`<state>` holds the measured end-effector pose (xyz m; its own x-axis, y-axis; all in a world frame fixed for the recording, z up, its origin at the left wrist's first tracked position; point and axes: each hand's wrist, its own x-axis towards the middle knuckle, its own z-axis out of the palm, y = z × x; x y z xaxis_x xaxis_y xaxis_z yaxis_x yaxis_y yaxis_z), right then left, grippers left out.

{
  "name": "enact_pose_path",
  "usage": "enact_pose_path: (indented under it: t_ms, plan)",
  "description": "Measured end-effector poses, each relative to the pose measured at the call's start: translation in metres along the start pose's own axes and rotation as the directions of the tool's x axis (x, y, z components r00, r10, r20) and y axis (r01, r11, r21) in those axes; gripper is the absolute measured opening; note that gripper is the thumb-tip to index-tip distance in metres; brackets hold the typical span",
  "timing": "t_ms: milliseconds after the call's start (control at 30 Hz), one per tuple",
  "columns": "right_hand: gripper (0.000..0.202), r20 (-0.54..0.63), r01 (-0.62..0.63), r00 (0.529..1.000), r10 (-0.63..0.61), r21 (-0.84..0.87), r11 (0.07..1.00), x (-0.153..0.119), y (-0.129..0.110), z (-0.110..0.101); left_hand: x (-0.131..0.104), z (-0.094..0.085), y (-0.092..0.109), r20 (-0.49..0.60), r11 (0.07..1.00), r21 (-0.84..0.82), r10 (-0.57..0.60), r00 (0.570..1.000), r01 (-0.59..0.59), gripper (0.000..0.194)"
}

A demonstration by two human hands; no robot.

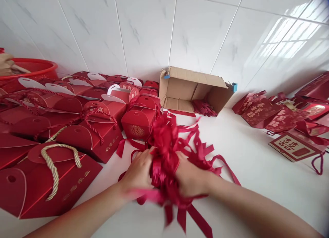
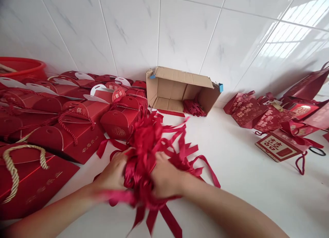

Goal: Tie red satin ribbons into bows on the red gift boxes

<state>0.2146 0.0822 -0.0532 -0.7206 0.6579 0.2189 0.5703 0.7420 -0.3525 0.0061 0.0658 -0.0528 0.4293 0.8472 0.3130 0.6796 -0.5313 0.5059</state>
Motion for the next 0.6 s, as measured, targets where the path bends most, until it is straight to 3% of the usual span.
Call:
enact_pose_path:
  t_ms: [67,133,267,367,500,600]
  plan:
    - [0.042,0.006,0.062,0.998,-0.062,0.032,0.998,0.003,-0.019,0.011,-0.001,0.001,-0.001,-0.055,0.999,-0.02,0.035,0.998,-0.036,0.054]
    - [0.032,-0.033,0.129,0.991,-0.126,0.123,0.984,0.004,-0.021,0.01,0.0,0.001,0.0,-0.089,0.999,-0.009,0.048,0.995,-0.049,0.057]
    - [0.015,-0.17,0.146,0.98,-0.103,0.263,0.954,0.005,-0.005,-0.002,0.001,-0.001,0.005,0.034,0.997,0.048,0.06,0.998,-0.062,0.042]
    - [0.017,-0.2,0.099,0.979,-0.045,0.269,0.958,0.005,0.001,-0.006,0.003,-0.001,0.008,0.071,0.998,0.054,0.031,0.997,-0.035,0.028]
    - [0.018,-0.209,-0.072,0.97,0.12,0.226,0.972,0.007,0.015,-0.012,0.005,0.001,0.009,0.068,0.995,0.089,0.035,0.997,-0.041,0.02]
    - [0.015,-0.228,-0.296,0.915,0.333,0.182,0.938,0.006,0.042,-0.022,0.006,0.002,0.009,0.126,0.993,0.113,0.013,0.992,-0.028,0.024]
